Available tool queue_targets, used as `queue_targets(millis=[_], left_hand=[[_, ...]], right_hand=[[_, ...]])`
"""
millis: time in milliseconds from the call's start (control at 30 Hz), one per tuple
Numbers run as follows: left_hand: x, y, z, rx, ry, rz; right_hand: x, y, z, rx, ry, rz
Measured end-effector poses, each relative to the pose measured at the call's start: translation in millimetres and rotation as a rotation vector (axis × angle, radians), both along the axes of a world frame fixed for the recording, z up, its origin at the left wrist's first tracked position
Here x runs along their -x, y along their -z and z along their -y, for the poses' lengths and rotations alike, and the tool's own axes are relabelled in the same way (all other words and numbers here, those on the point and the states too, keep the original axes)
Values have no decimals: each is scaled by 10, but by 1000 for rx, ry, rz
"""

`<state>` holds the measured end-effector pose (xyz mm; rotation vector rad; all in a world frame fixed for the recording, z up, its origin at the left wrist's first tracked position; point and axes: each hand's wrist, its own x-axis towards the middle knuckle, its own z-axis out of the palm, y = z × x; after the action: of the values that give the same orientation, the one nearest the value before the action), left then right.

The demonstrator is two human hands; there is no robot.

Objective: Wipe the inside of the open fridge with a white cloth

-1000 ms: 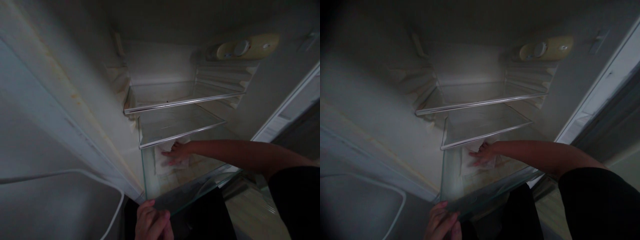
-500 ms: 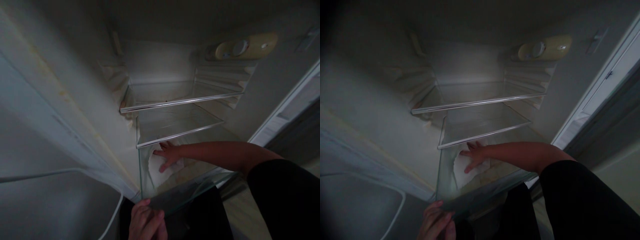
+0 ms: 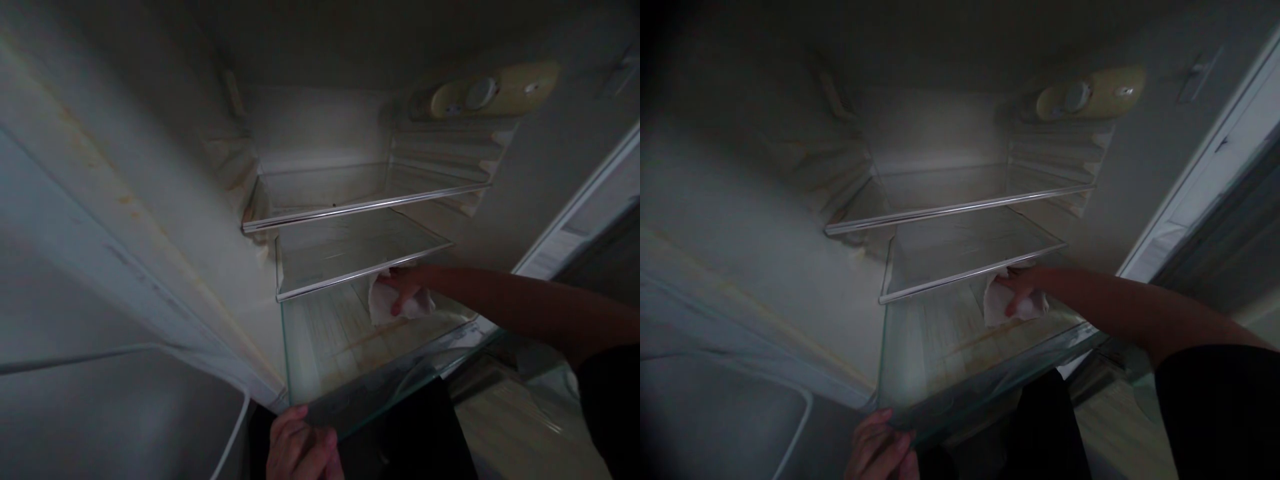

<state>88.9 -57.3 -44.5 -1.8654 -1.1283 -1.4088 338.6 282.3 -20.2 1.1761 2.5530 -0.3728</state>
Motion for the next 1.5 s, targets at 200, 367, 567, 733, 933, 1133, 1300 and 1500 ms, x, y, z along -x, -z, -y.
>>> queue_targets(millis=[200,367,567,733,933,1133,1300,1500], left_hand=[[0,-16,-19,-31,-13,2],[-26,-1,-5,-27,-15,41],[-38,68,-37,-70,-8,102],[-20,-39,-4,-2,-9,33],[-8,-82,13,10,12,17],[5,-60,-2,23,30,2],[19,-34,12,16,58,7],[23,-27,31,59,82,18]], right_hand=[[34,-185,119,107,124,111],[357,-181,415,116,-139,93],[1160,18,919,133,-429,87],[1783,179,1221,86,-426,-65],[1693,214,1175,103,-561,-75],[825,92,820,191,-517,17],[119,-64,433,219,-131,121],[-233,-206,294,140,87,270]])
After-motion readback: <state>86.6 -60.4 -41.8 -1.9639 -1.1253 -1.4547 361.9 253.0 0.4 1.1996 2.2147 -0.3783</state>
